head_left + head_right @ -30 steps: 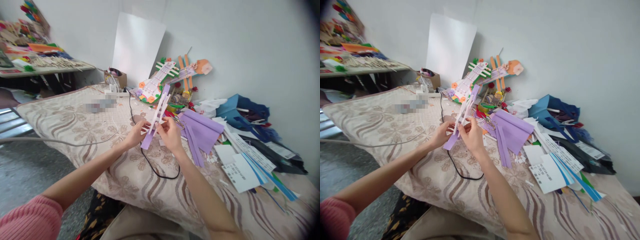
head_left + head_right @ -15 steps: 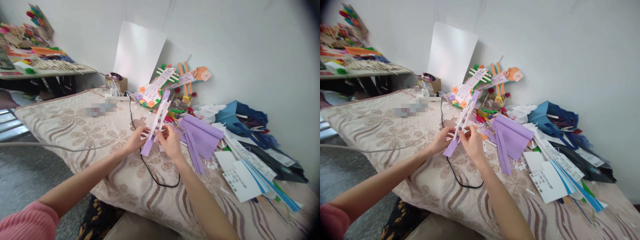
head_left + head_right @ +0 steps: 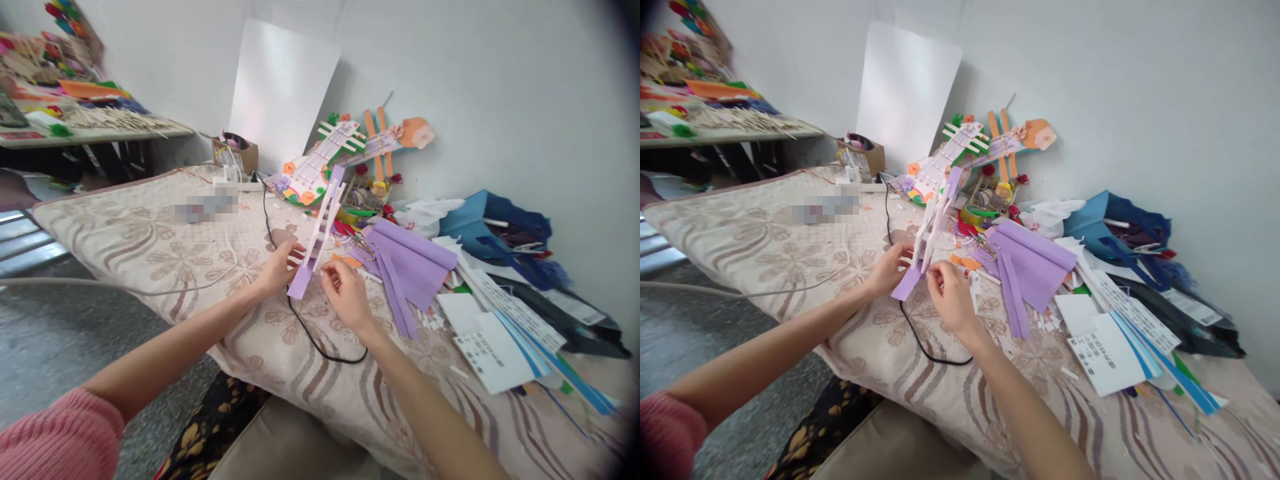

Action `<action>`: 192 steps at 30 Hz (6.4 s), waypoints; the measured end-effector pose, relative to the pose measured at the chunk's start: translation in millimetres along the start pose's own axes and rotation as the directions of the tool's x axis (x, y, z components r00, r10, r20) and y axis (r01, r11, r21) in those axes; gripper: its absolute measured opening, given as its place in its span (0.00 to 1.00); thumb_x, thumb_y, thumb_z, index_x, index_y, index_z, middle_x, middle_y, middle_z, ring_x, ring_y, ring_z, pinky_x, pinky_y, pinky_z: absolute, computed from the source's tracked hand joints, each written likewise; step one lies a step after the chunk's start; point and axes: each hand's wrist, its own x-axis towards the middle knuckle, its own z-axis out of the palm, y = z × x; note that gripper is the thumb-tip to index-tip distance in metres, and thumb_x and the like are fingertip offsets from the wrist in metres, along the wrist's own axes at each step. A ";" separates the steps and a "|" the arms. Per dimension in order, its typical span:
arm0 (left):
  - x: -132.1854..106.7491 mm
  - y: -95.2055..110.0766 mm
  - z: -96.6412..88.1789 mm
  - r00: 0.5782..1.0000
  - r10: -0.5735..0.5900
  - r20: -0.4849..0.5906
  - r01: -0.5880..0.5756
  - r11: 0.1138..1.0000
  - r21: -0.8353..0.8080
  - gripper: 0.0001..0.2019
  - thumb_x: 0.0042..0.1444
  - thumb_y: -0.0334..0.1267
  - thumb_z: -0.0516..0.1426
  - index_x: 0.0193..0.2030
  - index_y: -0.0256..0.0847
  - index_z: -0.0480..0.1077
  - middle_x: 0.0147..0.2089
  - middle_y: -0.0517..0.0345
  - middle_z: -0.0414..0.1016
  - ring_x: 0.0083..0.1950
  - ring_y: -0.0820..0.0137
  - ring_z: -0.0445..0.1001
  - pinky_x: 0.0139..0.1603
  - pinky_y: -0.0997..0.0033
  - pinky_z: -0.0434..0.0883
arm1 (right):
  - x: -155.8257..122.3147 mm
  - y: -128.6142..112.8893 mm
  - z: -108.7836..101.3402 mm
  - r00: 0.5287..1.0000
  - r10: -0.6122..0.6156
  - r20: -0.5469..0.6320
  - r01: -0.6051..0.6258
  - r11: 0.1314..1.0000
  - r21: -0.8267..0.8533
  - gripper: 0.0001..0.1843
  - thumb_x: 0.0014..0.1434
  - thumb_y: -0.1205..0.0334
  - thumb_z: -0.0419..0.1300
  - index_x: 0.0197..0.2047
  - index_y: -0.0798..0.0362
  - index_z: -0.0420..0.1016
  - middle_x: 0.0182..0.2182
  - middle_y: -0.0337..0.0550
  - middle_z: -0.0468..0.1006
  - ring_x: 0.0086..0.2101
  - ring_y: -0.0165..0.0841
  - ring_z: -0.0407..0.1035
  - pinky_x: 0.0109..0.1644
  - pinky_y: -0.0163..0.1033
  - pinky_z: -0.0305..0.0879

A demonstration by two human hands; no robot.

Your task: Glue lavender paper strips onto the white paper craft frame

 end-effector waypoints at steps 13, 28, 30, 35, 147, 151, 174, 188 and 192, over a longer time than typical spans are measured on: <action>2.0 -2.9 -0.9 1.000 0.008 -0.003 -0.008 1.000 0.006 0.22 0.49 0.39 0.64 0.51 0.42 0.64 0.49 0.50 0.73 0.44 0.67 0.76 0.32 0.76 0.73 | -14.0 6.4 15.4 0.969 -0.237 -0.067 0.231 0.969 -0.085 0.11 0.65 0.64 0.56 0.51 0.49 0.68 0.42 0.46 0.74 0.33 0.33 0.71 0.40 0.41 0.72; 18.7 43.6 -40.6 0.855 0.500 0.140 -0.519 0.812 0.266 0.36 0.56 0.21 0.49 0.71 0.47 0.55 0.68 0.43 0.59 0.64 0.61 0.66 0.53 0.62 0.77 | 27.3 -1.1 17.1 0.994 -0.002 -0.111 0.015 0.993 0.116 0.12 0.62 0.62 0.57 0.48 0.48 0.61 0.34 0.37 0.73 0.29 0.31 0.70 0.33 0.38 0.66; 24.1 58.1 -44.7 0.830 0.550 0.095 -0.554 0.789 0.265 0.29 0.60 0.23 0.47 0.66 0.47 0.62 0.67 0.45 0.62 0.67 0.62 0.65 0.55 0.62 0.76 | 27.1 -0.3 16.6 0.995 -0.011 -0.095 0.021 0.994 0.108 0.12 0.62 0.62 0.57 0.49 0.48 0.62 0.35 0.38 0.74 0.29 0.30 0.70 0.33 0.38 0.66; 40.4 76.8 -43.9 0.708 0.658 0.255 -0.704 0.632 0.325 0.19 0.66 0.34 0.55 0.62 0.48 0.67 0.66 0.48 0.69 0.67 0.59 0.66 0.67 0.48 0.66 | 21.7 2.0 13.0 0.993 -0.043 -0.107 0.056 0.990 0.126 0.12 0.63 0.62 0.57 0.49 0.48 0.62 0.38 0.40 0.74 0.30 0.30 0.71 0.32 0.37 0.67; -8.2 145.2 -28.5 0.990 0.140 -0.027 -0.114 0.888 0.446 0.33 0.58 0.29 0.60 0.67 0.49 0.51 0.65 0.44 0.62 0.67 0.49 0.62 0.64 0.38 0.64 | 15.6 20.7 -61.0 0.883 -0.228 -0.410 0.298 0.948 0.115 0.04 0.65 0.63 0.58 0.43 0.50 0.72 0.41 0.45 0.81 0.39 0.37 0.77 0.39 0.42 0.71; -6.7 143.8 -26.1 0.991 0.132 -0.030 -0.103 0.879 0.465 0.34 0.56 0.28 0.60 0.66 0.48 0.50 0.65 0.43 0.61 0.68 0.49 0.61 0.64 0.37 0.62 | 14.7 20.3 -57.8 0.892 -0.199 -0.406 0.273 0.953 0.133 0.04 0.66 0.64 0.57 0.43 0.49 0.72 0.39 0.43 0.81 0.37 0.36 0.77 0.38 0.40 0.70; 21.0 123.7 -26.9 0.995 -0.070 -0.065 0.079 0.985 0.156 0.31 0.55 0.37 0.63 0.65 0.47 0.58 0.64 0.43 0.66 0.67 0.43 0.63 0.68 0.29 0.54 | 60.9 0.3 -71.2 0.900 -0.291 -0.326 0.295 0.955 -0.036 0.05 0.67 0.63 0.54 0.38 0.48 0.70 0.29 0.34 0.74 0.28 0.30 0.66 0.33 0.36 0.61; 36.0 88.9 -25.1 0.989 -0.142 0.039 0.147 0.975 -0.168 0.35 0.57 0.46 0.63 0.66 0.39 0.53 0.62 0.37 0.68 0.66 0.51 0.66 0.67 0.42 0.62 | 103.8 -30.6 -69.4 0.935 -0.289 -0.206 0.289 0.957 -0.034 0.08 0.69 0.62 0.51 0.42 0.50 0.72 0.33 0.37 0.76 0.32 0.30 0.69 0.37 0.36 0.63; 38.0 73.6 -24.8 0.985 -0.163 0.047 0.169 0.960 -0.221 0.37 0.53 0.46 0.66 0.65 0.40 0.55 0.60 0.39 0.70 0.65 0.53 0.68 0.66 0.45 0.64 | 111.8 -35.7 -63.9 0.936 -0.304 -0.176 0.302 0.953 -0.038 0.09 0.70 0.62 0.50 0.43 0.50 0.71 0.34 0.38 0.76 0.34 0.31 0.71 0.39 0.37 0.66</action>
